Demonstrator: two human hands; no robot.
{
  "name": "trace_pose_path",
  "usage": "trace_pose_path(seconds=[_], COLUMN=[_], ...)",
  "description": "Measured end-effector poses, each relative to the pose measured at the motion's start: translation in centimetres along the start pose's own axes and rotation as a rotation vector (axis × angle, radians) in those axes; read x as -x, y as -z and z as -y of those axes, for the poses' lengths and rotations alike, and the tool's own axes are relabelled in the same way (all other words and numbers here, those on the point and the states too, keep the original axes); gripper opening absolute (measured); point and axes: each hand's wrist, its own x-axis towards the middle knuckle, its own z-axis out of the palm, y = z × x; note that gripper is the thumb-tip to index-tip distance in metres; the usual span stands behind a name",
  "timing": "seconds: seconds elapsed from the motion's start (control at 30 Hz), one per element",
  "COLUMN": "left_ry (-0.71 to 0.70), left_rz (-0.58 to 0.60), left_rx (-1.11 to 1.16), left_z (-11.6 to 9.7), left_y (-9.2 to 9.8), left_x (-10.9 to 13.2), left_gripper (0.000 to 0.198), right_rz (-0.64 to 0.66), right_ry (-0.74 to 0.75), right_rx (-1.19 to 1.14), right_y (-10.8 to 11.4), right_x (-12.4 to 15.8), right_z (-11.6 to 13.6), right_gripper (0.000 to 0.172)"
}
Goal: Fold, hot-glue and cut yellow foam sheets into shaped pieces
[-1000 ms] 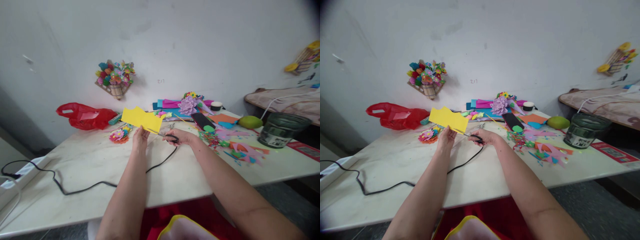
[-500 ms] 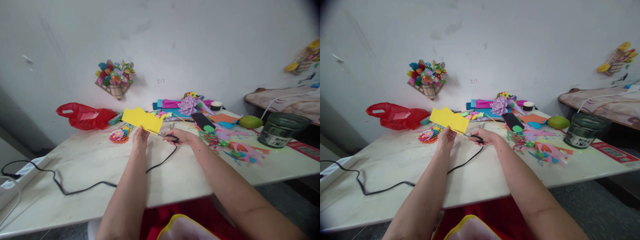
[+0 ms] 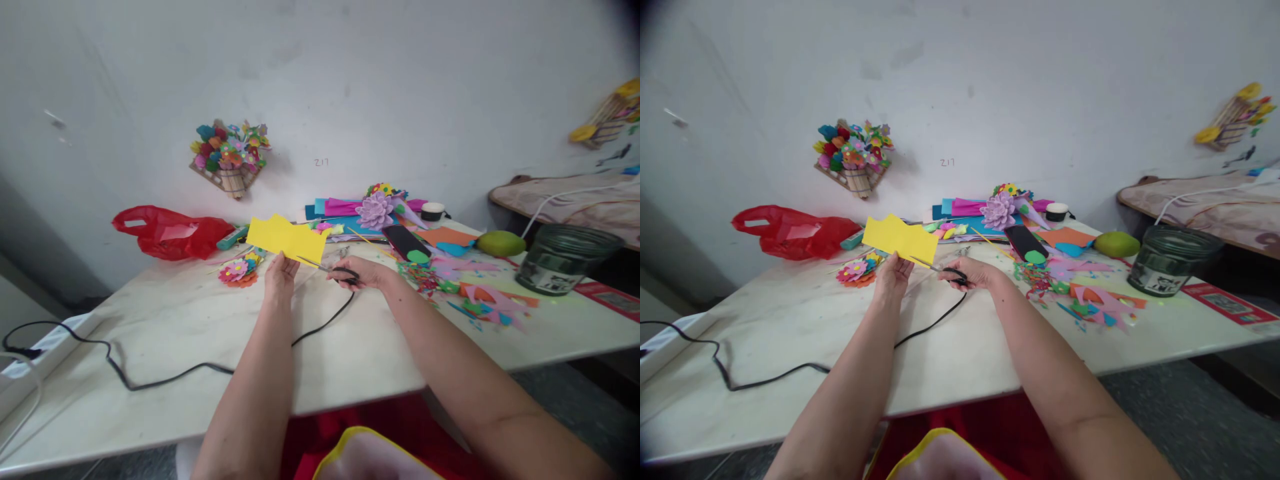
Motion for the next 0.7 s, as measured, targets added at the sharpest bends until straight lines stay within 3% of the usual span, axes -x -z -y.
trace_pose_path(seconds=[0.7], left_ry=[0.016], left_rz=[0.011], left_rx=[-0.036], left_z=[-0.05], left_y=[-0.41], left_x=[0.26], left_gripper=[0.004], right_rz=[0.007], right_ry=[0.006], right_rx=[-0.034], right_y=[0.19], right_x=[-0.74], right_z=[-0.72], right_gripper=[0.022])
